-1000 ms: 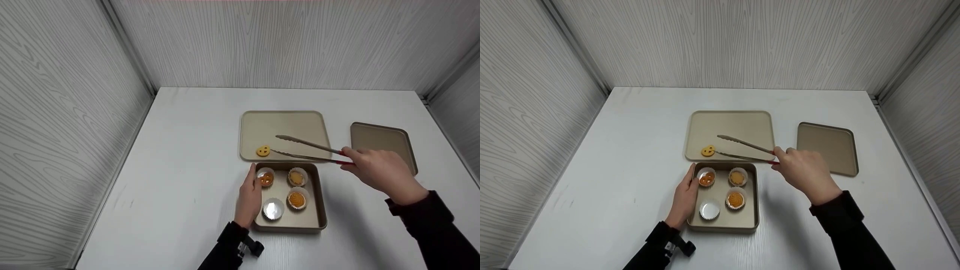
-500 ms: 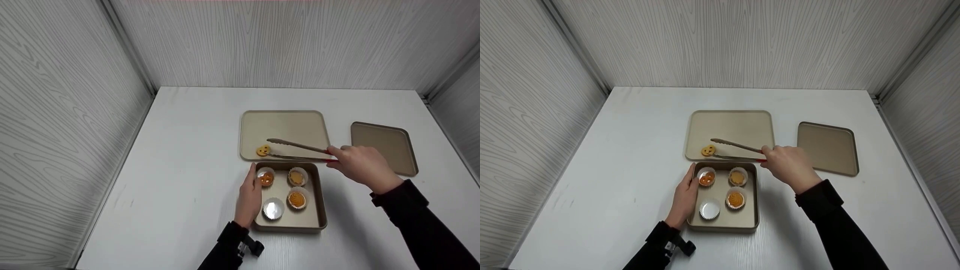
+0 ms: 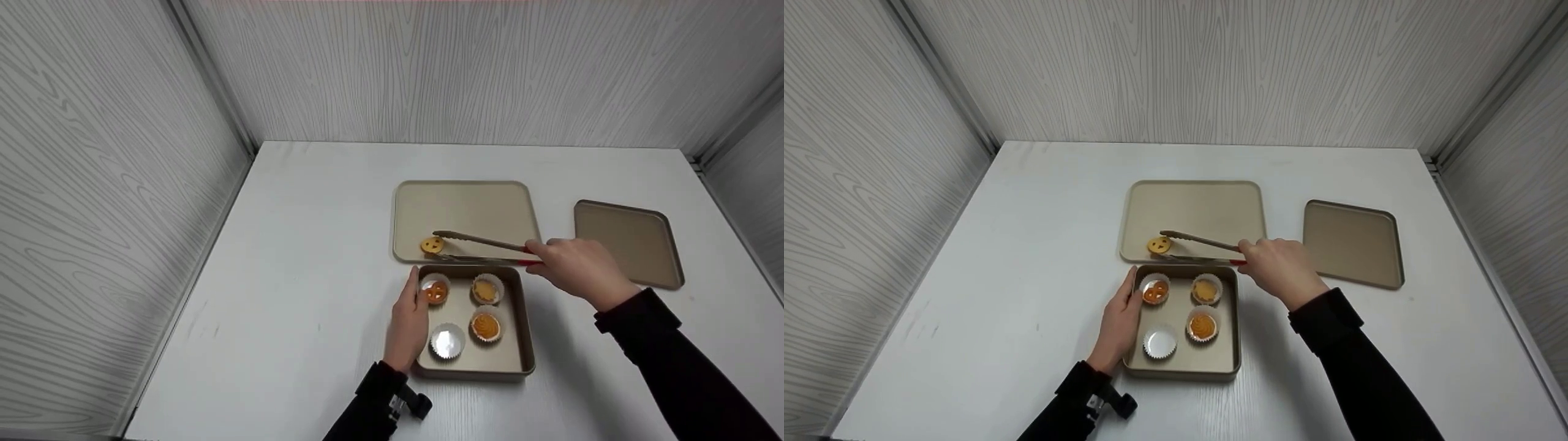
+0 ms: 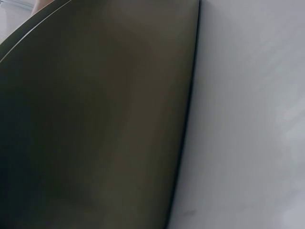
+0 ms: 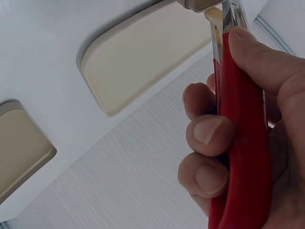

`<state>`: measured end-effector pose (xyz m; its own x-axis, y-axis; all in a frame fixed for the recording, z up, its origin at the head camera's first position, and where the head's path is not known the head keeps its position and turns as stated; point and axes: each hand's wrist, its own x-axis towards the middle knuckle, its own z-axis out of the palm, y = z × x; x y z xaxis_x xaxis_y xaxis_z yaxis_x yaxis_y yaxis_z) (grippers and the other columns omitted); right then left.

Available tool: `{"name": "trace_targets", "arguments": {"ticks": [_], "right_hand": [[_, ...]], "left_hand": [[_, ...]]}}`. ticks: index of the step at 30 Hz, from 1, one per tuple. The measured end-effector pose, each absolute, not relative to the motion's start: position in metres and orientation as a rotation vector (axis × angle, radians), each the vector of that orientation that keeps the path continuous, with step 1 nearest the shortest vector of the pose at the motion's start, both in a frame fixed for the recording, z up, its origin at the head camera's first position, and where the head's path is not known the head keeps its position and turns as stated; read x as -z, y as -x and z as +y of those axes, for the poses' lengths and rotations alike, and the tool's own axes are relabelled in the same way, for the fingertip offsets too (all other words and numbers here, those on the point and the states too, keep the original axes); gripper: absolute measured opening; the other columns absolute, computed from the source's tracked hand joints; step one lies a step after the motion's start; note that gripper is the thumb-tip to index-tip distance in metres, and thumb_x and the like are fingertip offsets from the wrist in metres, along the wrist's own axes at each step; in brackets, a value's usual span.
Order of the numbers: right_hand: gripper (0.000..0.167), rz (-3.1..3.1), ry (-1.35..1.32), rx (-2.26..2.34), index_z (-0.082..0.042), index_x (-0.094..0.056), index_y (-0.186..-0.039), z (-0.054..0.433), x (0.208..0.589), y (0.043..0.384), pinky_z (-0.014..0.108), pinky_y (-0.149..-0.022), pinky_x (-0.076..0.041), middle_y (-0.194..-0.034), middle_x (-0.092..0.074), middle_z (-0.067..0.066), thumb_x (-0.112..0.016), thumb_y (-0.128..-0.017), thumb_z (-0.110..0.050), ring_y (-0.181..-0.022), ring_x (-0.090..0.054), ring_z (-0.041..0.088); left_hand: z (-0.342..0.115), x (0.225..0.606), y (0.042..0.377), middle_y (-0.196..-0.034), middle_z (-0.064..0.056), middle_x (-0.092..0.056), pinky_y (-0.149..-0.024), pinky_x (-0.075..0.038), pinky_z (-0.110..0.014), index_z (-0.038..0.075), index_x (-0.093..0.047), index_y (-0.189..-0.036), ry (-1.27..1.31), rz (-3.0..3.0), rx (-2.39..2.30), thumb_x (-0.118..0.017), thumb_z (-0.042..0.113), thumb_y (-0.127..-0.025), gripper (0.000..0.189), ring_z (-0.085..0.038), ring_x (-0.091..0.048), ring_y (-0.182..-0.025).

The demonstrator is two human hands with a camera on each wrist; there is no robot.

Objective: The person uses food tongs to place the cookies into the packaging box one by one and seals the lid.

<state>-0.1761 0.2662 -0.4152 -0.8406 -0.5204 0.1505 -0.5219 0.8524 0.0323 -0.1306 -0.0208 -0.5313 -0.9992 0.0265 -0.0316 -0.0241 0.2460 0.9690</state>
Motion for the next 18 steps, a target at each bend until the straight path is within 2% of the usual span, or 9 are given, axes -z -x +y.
{"name": "trace_targets", "arguments": {"ticks": [12,18], "right_hand": [[0.021,-2.909,-0.798,-0.124,-0.010,-0.066,-0.101,0.263,0.423,0.181,0.046,-0.047,-0.048,-0.075,-0.067,0.008,-0.079,-0.091,-0.023,-0.062,-0.065,0.029],[0.016,-2.878,-0.784,-0.180,-0.011,-0.066,-0.096,0.262,0.427,0.182,0.047,-0.048,-0.047,-0.075,-0.069,0.007,-0.077,-0.092,-0.022,-0.064,-0.067,0.031]], "left_hand": [[-0.023,0.532,0.132,-0.167,0.002,-0.027,-0.125,-0.022,-0.042,0.017,-0.024,-0.164,0.008,2.458,-1.894,-0.038,0.023,-0.112,0.055,-0.019,-0.026,-0.153],[-0.023,0.534,0.131,-0.167,0.001,-0.028,-0.123,-0.029,-0.044,0.015,-0.024,-0.164,-0.023,2.451,-1.926,-0.038,0.021,-0.112,0.055,-0.017,-0.028,-0.151]]}}
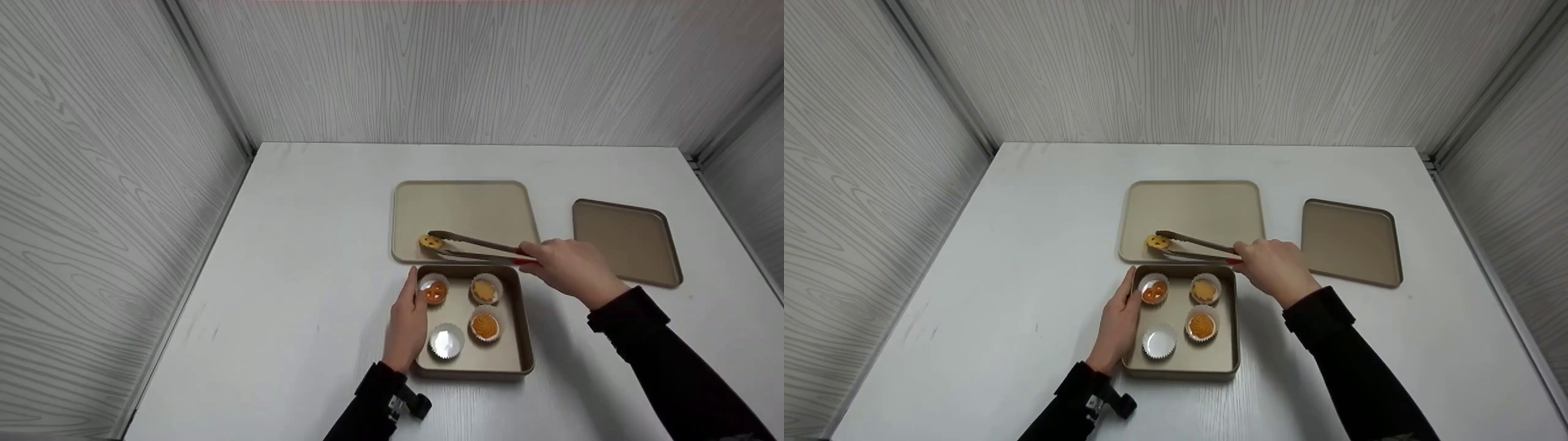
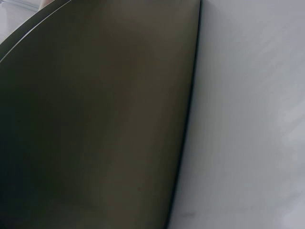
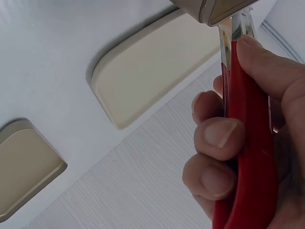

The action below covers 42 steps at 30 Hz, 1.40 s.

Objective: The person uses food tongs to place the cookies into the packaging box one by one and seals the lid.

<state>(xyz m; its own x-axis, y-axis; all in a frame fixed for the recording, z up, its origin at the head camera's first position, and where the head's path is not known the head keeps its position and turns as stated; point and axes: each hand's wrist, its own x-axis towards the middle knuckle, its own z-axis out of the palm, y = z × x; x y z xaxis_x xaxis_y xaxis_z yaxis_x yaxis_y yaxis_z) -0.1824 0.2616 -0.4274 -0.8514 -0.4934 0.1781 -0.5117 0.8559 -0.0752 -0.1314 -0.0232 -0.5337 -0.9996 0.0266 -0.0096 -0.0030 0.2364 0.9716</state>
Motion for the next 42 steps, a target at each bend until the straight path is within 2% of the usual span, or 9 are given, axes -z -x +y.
{"name": "trace_targets", "arguments": {"ticks": [5,10,18,26,34,36,38,41,42], "right_hand": [[0.018,-2.763,-0.793,-0.168,-0.010,-0.063,-0.088,0.263,0.433,0.182,0.046,-0.043,-0.043,-0.064,-0.063,0.008,-0.077,-0.092,-0.021,-0.056,-0.063,0.032],[0.020,-2.708,-0.804,-0.137,-0.009,-0.062,-0.088,0.264,0.437,0.181,0.045,-0.040,-0.040,-0.060,-0.060,0.008,-0.077,-0.092,-0.021,-0.051,-0.059,0.030],[0.017,-2.716,-0.795,-0.152,-0.010,-0.063,-0.090,0.268,0.440,0.179,0.044,-0.040,-0.040,-0.063,-0.063,0.007,-0.076,-0.092,-0.021,-0.050,-0.058,0.028],[0.017,-2.772,-0.761,-0.233,-0.014,-0.061,-0.086,0.276,0.440,0.173,0.039,-0.042,-0.036,-0.067,-0.067,-0.001,-0.074,-0.094,-0.021,-0.054,-0.060,0.023],[0.014,-2.776,-0.731,-0.266,-0.015,-0.063,-0.087,0.287,0.438,0.164,0.036,-0.045,-0.038,-0.071,-0.071,-0.002,-0.074,-0.094,-0.021,-0.055,-0.061,0.022],[0.014,-2.784,-0.720,-0.262,-0.016,-0.062,-0.088,0.290,0.437,0.161,0.035,-0.044,-0.036,-0.067,-0.068,-0.003,-0.073,-0.095,-0.021,-0.053,-0.057,0.020],[0.014,-2.785,-0.707,-0.259,-0.016,-0.062,-0.088,0.293,0.435,0.158,0.034,-0.043,-0.033,-0.063,-0.062,-0.005,-0.074,-0.094,-0.021,-0.050,-0.052,0.018],[0.016,-2.786,-0.684,-0.255,-0.018,-0.060,-0.088,0.298,0.431,0.151,0.032,-0.043,-0.028,-0.057,-0.050,-0.008,-0.075,-0.094,-0.023,-0.049,-0.042,0.014],[0.017,-2.778,-0.682,-0.256,-0.018,-0.060,-0.088,0.299,0.429,0.149,0.031,-0.043,-0.027,-0.057,-0.048,-0.009,-0.075,-0.093,-0.023,-0.049,-0.039,0.014]], "left_hand": [[-0.023,0.533,0.131,-0.167,0.001,-0.028,-0.123,-0.027,-0.043,0.014,-0.024,-0.164,-0.038,2.442,-1.939,-0.039,0.020,-0.112,0.055,-0.017,-0.026,-0.152],[-0.023,0.533,0.131,-0.167,0.002,-0.027,-0.124,-0.025,-0.042,0.015,-0.024,-0.164,-0.026,2.441,-1.931,-0.039,0.020,-0.112,0.055,-0.017,-0.026,-0.153],[-0.023,0.532,0.131,-0.167,0.001,-0.027,-0.124,-0.025,-0.043,0.015,-0.024,-0.164,-0.021,2.439,-1.935,-0.039,0.020,-0.111,0.055,-0.017,-0.028,-0.152],[-0.024,0.533,0.132,-0.168,0.002,-0.027,-0.125,-0.023,-0.043,0.015,-0.024,-0.164,-0.012,2.451,-1.920,-0.039,0.022,-0.112,0.055,-0.018,-0.025,-0.153],[-0.023,0.533,0.130,-0.168,0.002,-0.026,-0.124,-0.025,-0.043,0.015,-0.023,-0.164,-0.030,2.450,-1.930,-0.038,0.022,-0.112,0.055,-0.017,-0.026,-0.153],[-0.023,0.533,0.130,-0.168,0.002,-0.027,-0.118,-0.036,-0.043,0.016,-0.023,-0.164,-0.021,2.448,-1.921,-0.037,0.023,-0.112,0.055,-0.019,-0.040,-0.146],[-0.022,0.532,0.129,-0.168,0.002,-0.027,-0.109,-0.041,-0.040,0.017,-0.023,-0.164,-0.011,2.449,-1.913,-0.038,0.023,-0.112,0.055,-0.019,-0.047,-0.137],[-0.021,0.531,0.128,-0.167,0.001,-0.027,-0.096,-0.041,-0.039,0.017,-0.023,-0.164,-0.002,2.450,-1.906,-0.038,0.022,-0.112,0.055,-0.019,-0.051,-0.126],[-0.021,0.531,0.128,-0.167,0.001,-0.028,-0.095,-0.041,-0.039,0.017,-0.024,-0.164,0.000,2.451,-1.904,-0.038,0.022,-0.112,0.055,-0.019,-0.051,-0.126]]}}
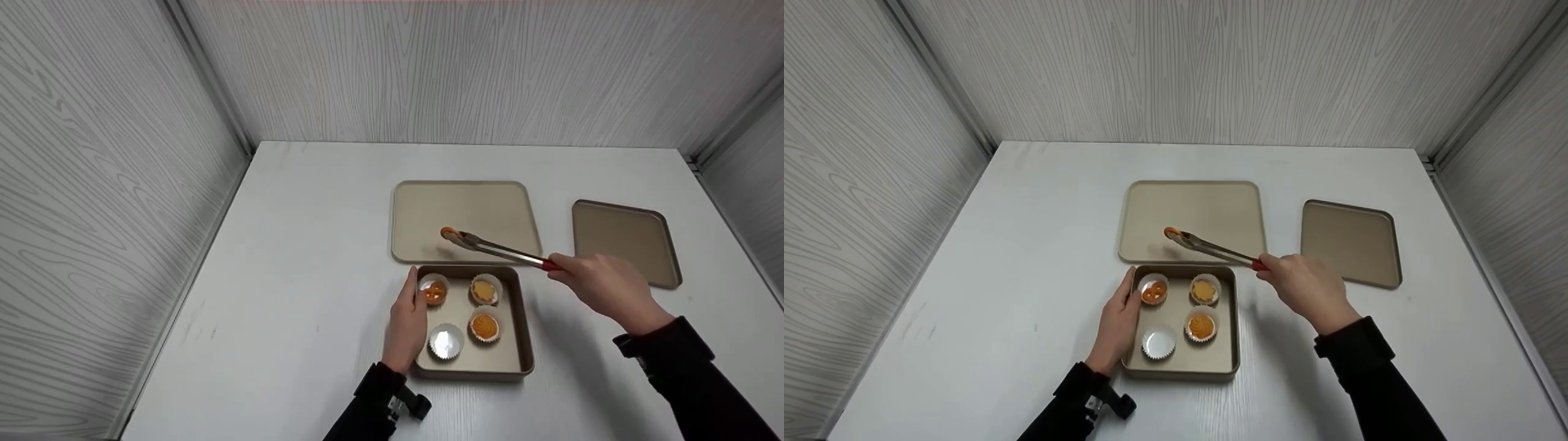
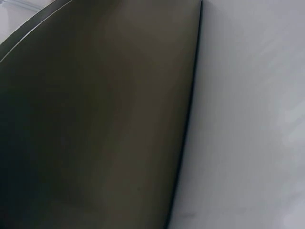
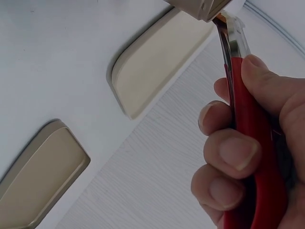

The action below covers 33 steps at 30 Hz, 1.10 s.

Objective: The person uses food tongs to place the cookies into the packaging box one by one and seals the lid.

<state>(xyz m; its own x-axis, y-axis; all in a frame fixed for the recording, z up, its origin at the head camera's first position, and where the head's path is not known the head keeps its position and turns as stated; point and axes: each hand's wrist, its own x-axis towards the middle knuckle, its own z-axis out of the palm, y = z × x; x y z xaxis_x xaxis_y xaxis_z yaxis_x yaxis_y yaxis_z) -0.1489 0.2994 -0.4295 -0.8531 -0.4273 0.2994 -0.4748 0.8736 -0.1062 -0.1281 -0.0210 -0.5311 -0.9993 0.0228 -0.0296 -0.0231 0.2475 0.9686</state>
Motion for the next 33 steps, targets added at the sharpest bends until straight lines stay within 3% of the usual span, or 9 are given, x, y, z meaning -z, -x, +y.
{"name": "trace_targets", "arguments": {"ticks": [5,8,12,14,18,22,27,31,33], "right_hand": [[0.012,-2.772,-0.680,-0.273,-0.022,-0.065,-0.092,0.306,0.423,0.138,0.029,-0.045,-0.028,-0.060,-0.052,-0.015,-0.077,-0.092,-0.024,-0.051,-0.039,0.009],[0.010,-2.802,-0.673,-0.282,-0.023,-0.067,-0.094,0.309,0.418,0.131,0.029,-0.046,-0.030,-0.063,-0.056,-0.016,-0.076,-0.092,-0.025,-0.052,-0.041,0.009],[0.008,-2.832,-0.674,-0.297,-0.024,-0.070,-0.097,0.313,0.413,0.122,0.028,-0.048,-0.031,-0.067,-0.061,-0.017,-0.076,-0.093,-0.025,-0.053,-0.044,0.007],[0.008,-2.830,-0.688,-0.310,-0.024,-0.072,-0.100,0.314,0.410,0.118,0.026,-0.048,-0.031,-0.071,-0.065,-0.016,-0.076,-0.092,-0.023,-0.053,-0.043,0.006],[0.011,-2.816,-0.719,-0.336,-0.025,-0.073,-0.101,0.318,0.406,0.111,0.023,-0.048,-0.030,-0.077,-0.067,-0.019,-0.077,-0.091,-0.020,-0.055,-0.040,0.002],[0.013,-2.831,-0.739,-0.374,-0.027,-0.073,-0.100,0.322,0.401,0.104,0.022,-0.052,-0.034,-0.079,-0.065,-0.023,-0.078,-0.090,-0.019,-0.059,-0.042,-0.002],[0.014,-2.887,-0.762,-0.411,-0.027,-0.074,-0.100,0.329,0.394,0.094,0.022,-0.053,-0.036,-0.077,-0.061,-0.026,-0.078,-0.090,-0.018,-0.061,-0.042,-0.004],[0.012,-2.962,-0.763,-0.441,-0.028,-0.074,-0.100,0.332,0.390,0.086,0.020,-0.051,-0.033,-0.072,-0.055,-0.027,-0.077,-0.092,-0.019,-0.058,-0.038,-0.005],[0.011,-2.993,-0.767,-0.443,-0.028,-0.074,-0.101,0.333,0.390,0.083,0.020,-0.050,-0.032,-0.072,-0.055,-0.027,-0.076,-0.093,-0.021,-0.057,-0.037,-0.005]], "left_hand": [[-0.021,0.530,0.128,-0.167,0.002,-0.028,-0.109,-0.039,-0.041,0.018,-0.024,-0.164,0.011,2.450,-1.900,-0.038,0.023,-0.112,0.055,-0.017,-0.044,-0.139],[-0.021,0.530,0.128,-0.167,0.003,-0.027,-0.121,-0.032,-0.045,0.019,-0.023,-0.165,0.012,2.445,-1.899,-0.039,0.024,-0.112,0.055,-0.018,-0.034,-0.150],[-0.021,0.530,0.128,-0.167,0.006,-0.026,-0.124,-0.025,-0.043,0.020,-0.023,-0.165,0.023,2.443,-1.883,-0.039,0.025,-0.112,0.056,-0.016,-0.026,-0.152],[-0.021,0.530,0.128,-0.167,0.006,-0.027,-0.121,-0.030,-0.042,0.021,-0.023,-0.165,0.032,2.453,-1.871,-0.039,0.026,-0.112,0.055,-0.015,-0.030,-0.151],[-0.020,0.529,0.127,-0.167,0.004,-0.029,-0.104,-0.041,-0.041,0.021,-0.023,-0.165,0.029,2.461,-1.873,-0.039,0.025,-0.112,0.055,-0.017,-0.044,-0.139],[-0.020,0.528,0.127,-0.167,0.002,-0.028,-0.116,-0.037,-0.044,0.020,-0.023,-0.165,0.018,2.450,-1.881,-0.039,0.023,-0.112,0.055,-0.020,-0.039,-0.146],[-0.021,0.529,0.127,-0.167,0.002,-0.028,-0.112,-0.040,-0.044,0.018,-0.023,-0.165,0.008,2.460,-1.883,-0.038,0.023,-0.112,0.055,-0.020,-0.043,-0.142],[-0.021,0.529,0.128,-0.167,0.002,-0.028,-0.096,-0.046,-0.038,0.019,-0.023,-0.165,0.010,2.461,-1.877,-0.039,0.024,-0.112,0.055,-0.019,-0.053,-0.125],[-0.022,0.529,0.128,-0.167,0.002,-0.028,-0.083,-0.050,-0.037,0.019,-0.023,-0.165,0.011,2.462,-1.873,-0.038,0.024,-0.112,0.055,-0.024,-0.061,-0.102]]}}
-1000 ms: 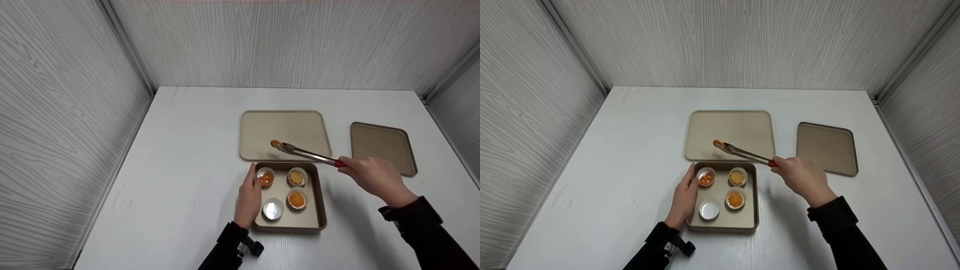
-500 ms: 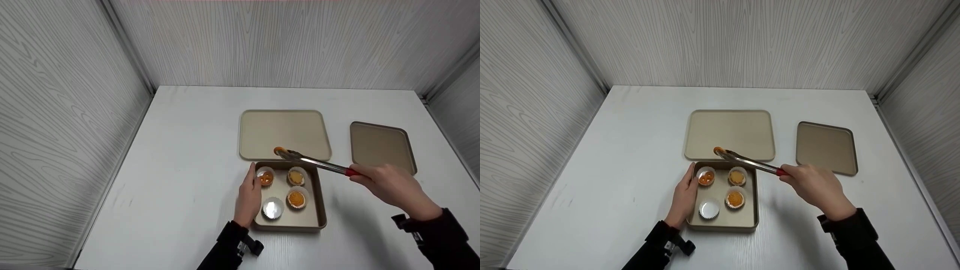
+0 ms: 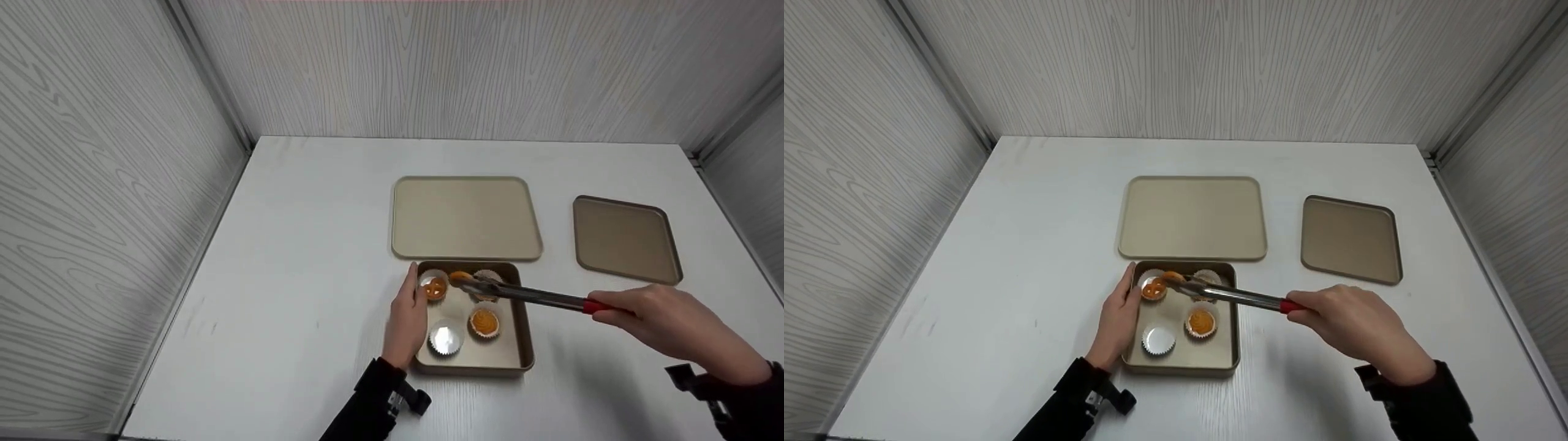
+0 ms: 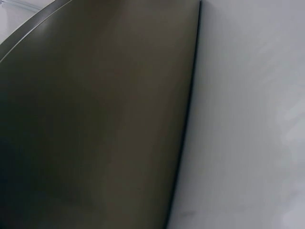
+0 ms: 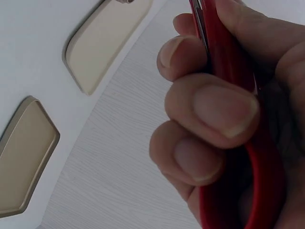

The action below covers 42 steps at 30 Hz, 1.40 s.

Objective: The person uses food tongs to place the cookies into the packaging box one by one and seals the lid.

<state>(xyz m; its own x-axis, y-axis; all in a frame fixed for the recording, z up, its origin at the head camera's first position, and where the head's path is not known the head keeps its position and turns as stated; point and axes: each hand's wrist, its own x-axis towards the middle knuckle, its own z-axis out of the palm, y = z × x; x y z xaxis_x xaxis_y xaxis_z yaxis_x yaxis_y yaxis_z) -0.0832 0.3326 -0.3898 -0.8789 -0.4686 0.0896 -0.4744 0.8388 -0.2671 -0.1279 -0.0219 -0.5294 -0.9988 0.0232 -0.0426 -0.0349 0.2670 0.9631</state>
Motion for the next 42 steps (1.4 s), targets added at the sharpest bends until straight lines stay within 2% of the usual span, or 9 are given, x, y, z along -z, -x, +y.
{"name": "trace_targets", "arguments": {"ticks": [4,8,16,25,31,34,36,38,42], "right_hand": [[0.009,-3.019,-0.828,-0.448,-0.026,-0.075,-0.104,0.332,0.390,0.079,0.019,-0.051,-0.034,-0.075,-0.058,-0.026,-0.074,-0.095,-0.024,-0.059,-0.040,-0.006],[0.006,-3.037,-0.910,-0.481,-0.026,-0.074,-0.102,0.329,0.390,0.077,0.019,-0.052,-0.035,-0.077,-0.060,-0.026,-0.072,-0.096,-0.025,-0.061,-0.042,-0.006],[0.006,-3.109,-0.976,-0.497,-0.029,-0.069,-0.093,0.321,0.389,0.075,0.018,-0.050,-0.032,-0.071,-0.052,-0.026,-0.069,-0.098,-0.030,-0.058,-0.038,-0.006],[0.010,-3.253,-0.966,-0.493,-0.030,-0.067,-0.094,0.314,0.392,0.077,0.020,-0.050,-0.031,-0.069,-0.051,-0.022,-0.066,-0.100,-0.037,-0.057,-0.038,-0.004],[0.010,-3.259,-0.983,-0.467,-0.031,-0.067,-0.093,0.311,0.393,0.078,0.021,-0.051,-0.032,-0.070,-0.051,-0.023,-0.066,-0.100,-0.038,-0.058,-0.039,-0.003],[0.010,-3.260,-0.984,-0.468,-0.030,-0.068,-0.094,0.310,0.393,0.078,0.021,-0.051,-0.032,-0.070,-0.052,-0.023,-0.066,-0.100,-0.038,-0.059,-0.040,-0.003],[0.009,-3.257,-0.988,-0.466,-0.030,-0.068,-0.095,0.310,0.393,0.078,0.021,-0.052,-0.033,-0.070,-0.052,-0.023,-0.066,-0.099,-0.038,-0.059,-0.040,-0.003],[0.009,-3.250,-0.990,-0.454,-0.030,-0.068,-0.094,0.310,0.392,0.078,0.021,-0.052,-0.032,-0.070,-0.051,-0.024,-0.067,-0.099,-0.037,-0.059,-0.040,-0.004],[0.008,-3.214,-1.001,-0.427,-0.032,-0.067,-0.093,0.310,0.391,0.076,0.020,-0.052,-0.032,-0.068,-0.049,-0.024,-0.068,-0.099,-0.037,-0.058,-0.039,-0.004]], "left_hand": [[-0.023,0.529,0.128,-0.167,0.002,-0.028,-0.083,-0.050,-0.039,0.020,-0.023,-0.165,0.028,2.468,-1.860,-0.038,0.024,-0.112,0.055,-0.026,-0.061,-0.105],[-0.023,0.529,0.128,-0.167,0.004,-0.026,-0.107,-0.040,-0.040,0.020,-0.023,-0.165,0.030,2.457,-1.868,-0.039,0.024,-0.112,0.055,-0.018,-0.045,-0.139],[-0.023,0.529,0.127,-0.167,0.008,-0.026,-0.115,-0.037,-0.040,0.020,-0.023,-0.165,0.028,2.456,-1.872,-0.038,0.026,-0.112,0.055,-0.013,-0.027,-0.151],[-0.022,0.528,0.126,-0.168,0.002,-0.026,-0.101,-0.042,-0.039,0.018,-0.023,-0.164,0.003,2.437,-1.901,-0.039,0.023,-0.112,0.055,-0.018,-0.038,-0.147],[-0.023,0.528,0.124,-0.168,0.002,-0.026,-0.064,-0.037,-0.036,0.019,-0.022,-0.165,-0.001,2.436,-1.887,-0.038,0.024,-0.112,0.055,-0.021,-0.056,-0.097],[-0.023,0.528,0.124,-0.168,0.002,-0.026,-0.083,-0.047,-0.037,0.018,-0.022,-0.165,0.002,2.423,-1.901,-0.038,0.023,-0.112,0.055,-0.021,-0.058,-0.119],[-0.022,0.528,0.124,-0.168,0.003,-0.025,-0.100,-0.045,-0.040,0.017,-0.022,-0.165,0.000,2.413,-1.915,-0.038,0.023,-0.112,0.055,-0.020,-0.043,-0.144],[-0.022,0.528,0.124,-0.168,0.004,-0.025,-0.110,-0.039,-0.039,0.018,-0.022,-0.165,0.005,2.411,-1.917,-0.038,0.023,-0.112,0.055,-0.017,-0.032,-0.151],[-0.022,0.529,0.124,-0.168,0.006,-0.026,-0.081,-0.048,-0.033,0.020,-0.022,-0.165,0.008,2.435,-1.886,-0.038,0.024,-0.112,0.055,-0.022,-0.058,-0.116]]}}
